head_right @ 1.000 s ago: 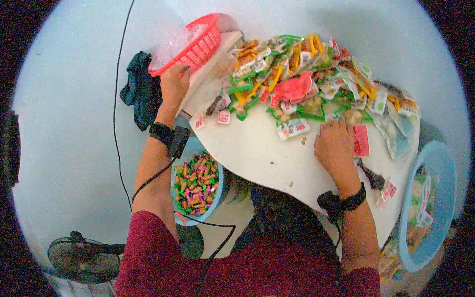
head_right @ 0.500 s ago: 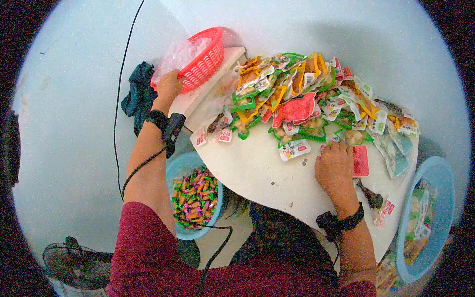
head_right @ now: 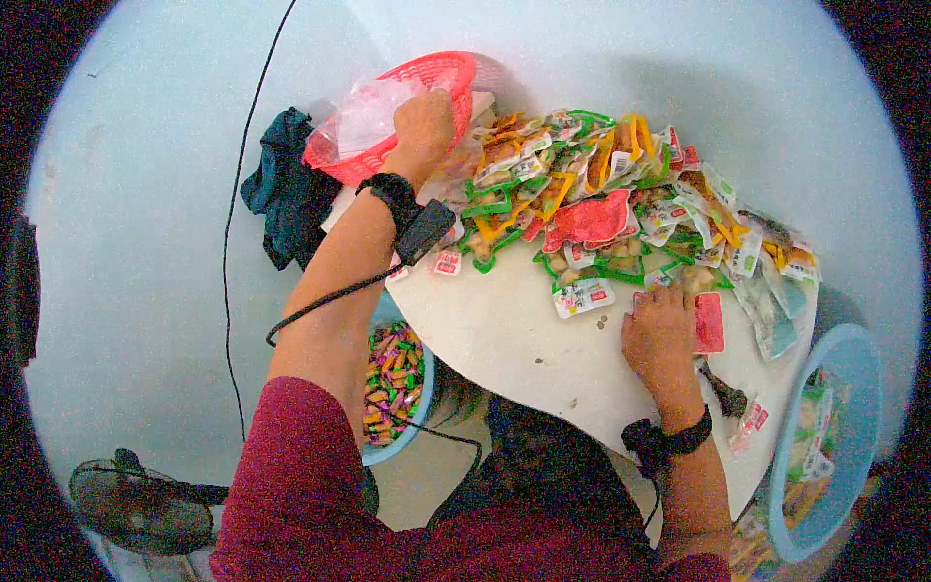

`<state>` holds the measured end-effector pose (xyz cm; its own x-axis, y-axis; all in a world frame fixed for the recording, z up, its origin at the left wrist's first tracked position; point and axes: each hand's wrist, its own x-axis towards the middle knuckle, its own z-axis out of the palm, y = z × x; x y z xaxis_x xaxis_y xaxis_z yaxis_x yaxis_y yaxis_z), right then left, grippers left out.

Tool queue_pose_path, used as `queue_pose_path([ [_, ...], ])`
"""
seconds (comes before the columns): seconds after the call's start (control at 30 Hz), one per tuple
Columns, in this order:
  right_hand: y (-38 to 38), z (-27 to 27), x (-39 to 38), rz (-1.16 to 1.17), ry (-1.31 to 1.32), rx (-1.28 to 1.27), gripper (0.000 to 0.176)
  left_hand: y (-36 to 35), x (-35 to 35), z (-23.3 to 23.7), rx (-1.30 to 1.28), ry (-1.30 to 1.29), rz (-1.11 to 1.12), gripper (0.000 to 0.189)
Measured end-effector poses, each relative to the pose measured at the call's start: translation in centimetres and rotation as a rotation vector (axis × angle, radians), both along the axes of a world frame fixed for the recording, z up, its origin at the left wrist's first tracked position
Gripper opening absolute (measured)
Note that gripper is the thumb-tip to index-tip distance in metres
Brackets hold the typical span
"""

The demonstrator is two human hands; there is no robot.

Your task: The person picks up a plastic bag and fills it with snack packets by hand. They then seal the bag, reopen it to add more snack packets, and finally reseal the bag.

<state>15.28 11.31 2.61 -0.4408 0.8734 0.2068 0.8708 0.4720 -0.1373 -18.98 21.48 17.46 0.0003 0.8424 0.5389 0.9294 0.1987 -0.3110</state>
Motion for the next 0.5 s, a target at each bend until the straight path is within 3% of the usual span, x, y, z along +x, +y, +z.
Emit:
queue_pose_path([
  [0.23, -0.2, -0.5, 0.0, 0.036, 0.070, 0.131, 0.034, 3.7, -2.7, -0.5, 0.048, -0.193, 0.096, 0.027],
  [0.33, 0.0, -0.7, 0.1, 0.040, 0.076, 0.140, 0.035, 3.7, -2.4, 0.1, 0.036, -0.275, 0.000, 0.039],
  [0.43, -0.1, -0.5, 0.1, 0.034, 0.064, 0.107, 0.035, 3.3, -2.3, 1.7, 0.321, -0.330, -0.016, 0.050],
  [0.5, 0.0, -0.7, 0.1, 0.043, 0.075, 0.110, 0.036, 1.8, -4.0, 3.5, 0.361, -0.162, 0.070, 0.052],
])
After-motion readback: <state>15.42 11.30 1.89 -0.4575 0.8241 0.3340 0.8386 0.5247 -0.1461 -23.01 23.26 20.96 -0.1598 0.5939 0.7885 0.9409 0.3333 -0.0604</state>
